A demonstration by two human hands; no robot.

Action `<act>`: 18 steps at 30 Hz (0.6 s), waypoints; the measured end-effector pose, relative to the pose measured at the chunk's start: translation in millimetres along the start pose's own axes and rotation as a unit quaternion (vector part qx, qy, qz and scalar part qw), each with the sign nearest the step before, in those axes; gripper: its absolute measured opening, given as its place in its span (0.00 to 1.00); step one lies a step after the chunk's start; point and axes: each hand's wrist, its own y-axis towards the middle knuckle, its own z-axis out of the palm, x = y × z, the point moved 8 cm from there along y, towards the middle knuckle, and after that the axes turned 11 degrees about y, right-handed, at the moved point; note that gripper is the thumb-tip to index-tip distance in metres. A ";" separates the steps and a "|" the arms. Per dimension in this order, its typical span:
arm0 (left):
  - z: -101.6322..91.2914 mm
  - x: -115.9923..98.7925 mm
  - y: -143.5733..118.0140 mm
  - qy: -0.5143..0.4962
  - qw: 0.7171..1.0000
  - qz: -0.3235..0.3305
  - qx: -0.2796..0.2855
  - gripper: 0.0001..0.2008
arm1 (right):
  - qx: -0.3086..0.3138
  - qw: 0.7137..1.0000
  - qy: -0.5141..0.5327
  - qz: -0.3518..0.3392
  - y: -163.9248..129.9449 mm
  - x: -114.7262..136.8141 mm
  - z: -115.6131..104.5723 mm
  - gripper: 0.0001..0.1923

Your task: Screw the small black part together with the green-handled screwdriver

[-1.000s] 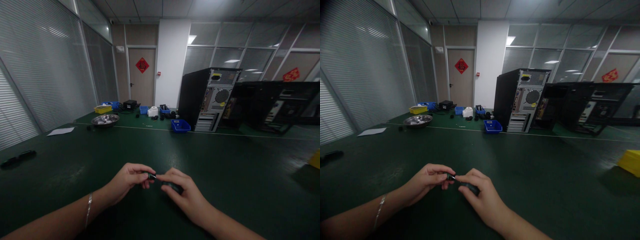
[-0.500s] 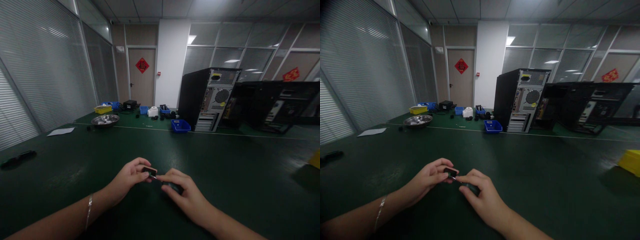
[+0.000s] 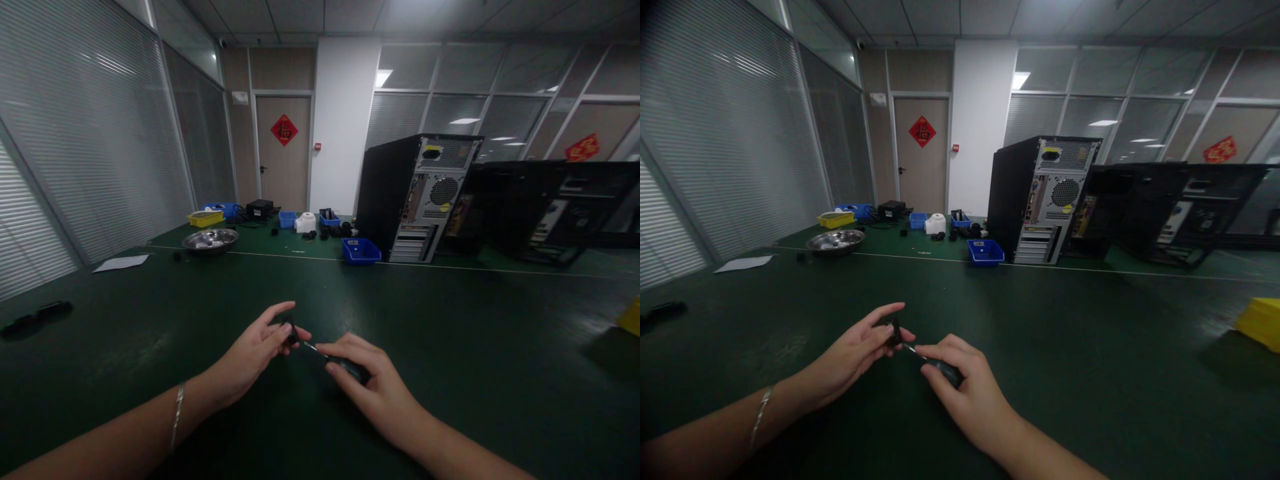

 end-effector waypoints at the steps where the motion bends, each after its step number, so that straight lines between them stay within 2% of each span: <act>1: 0.8 0.1 -0.4 -0.004 1.000 0.005 0.002 0.17 | 0.000 1.000 0.000 0.000 0.2 0.1 0.1 0.14; 4: 5.6 1.0 -0.2 0.002 0.999 0.017 0.030 0.12 | -0.001 1.000 -0.003 -0.001 0.6 0.6 0.2 0.13; 6: 7.1 0.9 0.4 0.053 0.997 0.027 0.041 0.14 | -0.002 1.000 -0.005 -0.002 0.4 1.2 0.2 0.14; 10: 7.5 -0.3 1.0 0.155 0.986 0.043 0.042 0.18 | -0.001 1.000 -0.011 0.001 0.0 1.0 0.6 0.14; 18: 8.7 -9.9 -2.4 0.219 0.974 0.054 0.034 0.15 | -0.012 1.000 -0.021 0.018 3.3 -0.2 -1.4 0.14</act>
